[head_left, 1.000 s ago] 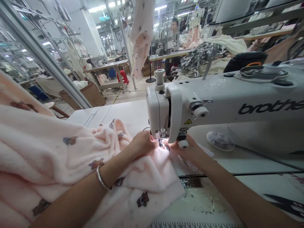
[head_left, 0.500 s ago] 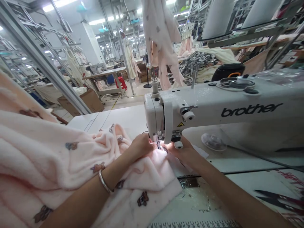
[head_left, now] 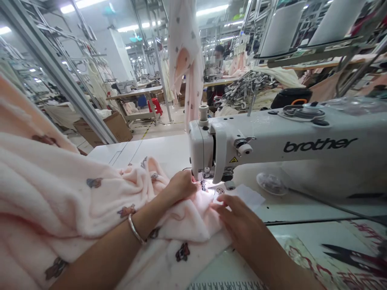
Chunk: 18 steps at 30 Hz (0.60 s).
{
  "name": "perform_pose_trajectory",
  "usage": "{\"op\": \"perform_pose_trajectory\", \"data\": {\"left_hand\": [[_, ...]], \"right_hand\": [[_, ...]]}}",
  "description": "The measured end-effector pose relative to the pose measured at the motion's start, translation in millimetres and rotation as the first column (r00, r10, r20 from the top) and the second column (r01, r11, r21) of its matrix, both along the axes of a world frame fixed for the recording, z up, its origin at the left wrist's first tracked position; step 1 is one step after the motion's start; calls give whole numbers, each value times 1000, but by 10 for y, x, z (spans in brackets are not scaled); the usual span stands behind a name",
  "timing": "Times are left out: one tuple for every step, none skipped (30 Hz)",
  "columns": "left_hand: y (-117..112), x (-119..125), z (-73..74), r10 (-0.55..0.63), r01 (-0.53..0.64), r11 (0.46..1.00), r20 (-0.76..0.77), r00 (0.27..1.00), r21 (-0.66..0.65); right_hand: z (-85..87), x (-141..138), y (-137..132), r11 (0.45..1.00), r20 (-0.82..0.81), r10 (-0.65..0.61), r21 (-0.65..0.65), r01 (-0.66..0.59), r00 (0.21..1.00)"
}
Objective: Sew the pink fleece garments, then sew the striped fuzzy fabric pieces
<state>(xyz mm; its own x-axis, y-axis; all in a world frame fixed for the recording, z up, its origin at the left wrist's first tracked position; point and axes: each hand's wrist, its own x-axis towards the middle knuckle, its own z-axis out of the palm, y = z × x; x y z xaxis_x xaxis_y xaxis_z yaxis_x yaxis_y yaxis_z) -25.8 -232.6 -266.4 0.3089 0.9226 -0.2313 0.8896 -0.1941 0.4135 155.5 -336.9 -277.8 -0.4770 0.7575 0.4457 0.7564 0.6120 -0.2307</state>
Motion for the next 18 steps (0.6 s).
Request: {"op": "perform_pose_trajectory", "data": {"left_hand": [[-2, 2, 7, -3, 3, 1000, -15, 1000, -1], [-2, 4, 12, -5, 5, 1000, -26, 1000, 2], [-1, 6, 15, -7, 7, 1000, -34, 999, 7], [1, 8, 16, -12, 13, 1000, -38, 999, 12], [4, 9, 15, -18, 19, 1000, -39, 999, 16], [6, 10, 13, -22, 23, 1000, -39, 999, 21], [8, 10, 10, -26, 27, 999, -37, 999, 25], [8, 9, 5, -27, 28, 999, -35, 999, 29], [8, 8, -1, -25, 26, 999, -33, 999, 35], [7, 6, -10, -20, 21, 999, -29, 999, 42], [7, 4, -22, -14, 15, 999, -25, 1000, 51], [7, 2, -36, -8, 9, 998, -22, 1000, 63], [9, 1, -54, -2, 4, 997, -19, 1000, 74], [11, 0, -74, 2, -1, 996, -18, 1000, 86], [13, -1, -94, 4, -2, 995, -18, 1000, 98], [16, -1, -115, 4, -2, 994, -19, 1000, 109], [18, -2, -133, 2, 0, 993, -20, 1000, 119], [19, -2, -149, 0, 3, 992, -20, 1000, 128]], "right_hand": [[-35, -26, -8, 997, -21, 56, -46, -57, 998], [-63, -51, -2, 993, -32, 88, -79, -90, 996], [-82, -74, 14, 991, -32, 100, -88, -102, 994], [-92, -92, 35, 991, -28, 101, -82, -103, 994], [-93, -105, 54, 992, -28, 99, -75, -101, 995], [-89, -112, 69, 992, -28, 99, -71, -101, 995], [-80, -117, 76, 993, -30, 97, -68, -99, 995], [-70, -119, 74, 993, -34, 95, -62, -97, 995], [-60, -122, 62, 994, -42, 95, -55, -97, 995], [-53, -126, 41, 994, -48, 98, -42, -100, 994], [-49, -133, 13, 993, -44, 110, -27, -111, 993], [-49, -144, -19, 993, -32, 119, -5, -120, 992], [-54, -156, -51, 992, -16, 121, 33, -121, 992], [-63, -170, -79, 991, 10, 114, 70, -114, 993], [-74, -183, -103, 989, 39, 103, 102, -106, 994], [-86, -193, -118, 988, 67, 91, 119, -98, 994], [-96, -197, -126, 987, 78, 78, 136, -88, 994], [-103, -194, -127, 985, 74, 68, 153, -79, 995]]}}
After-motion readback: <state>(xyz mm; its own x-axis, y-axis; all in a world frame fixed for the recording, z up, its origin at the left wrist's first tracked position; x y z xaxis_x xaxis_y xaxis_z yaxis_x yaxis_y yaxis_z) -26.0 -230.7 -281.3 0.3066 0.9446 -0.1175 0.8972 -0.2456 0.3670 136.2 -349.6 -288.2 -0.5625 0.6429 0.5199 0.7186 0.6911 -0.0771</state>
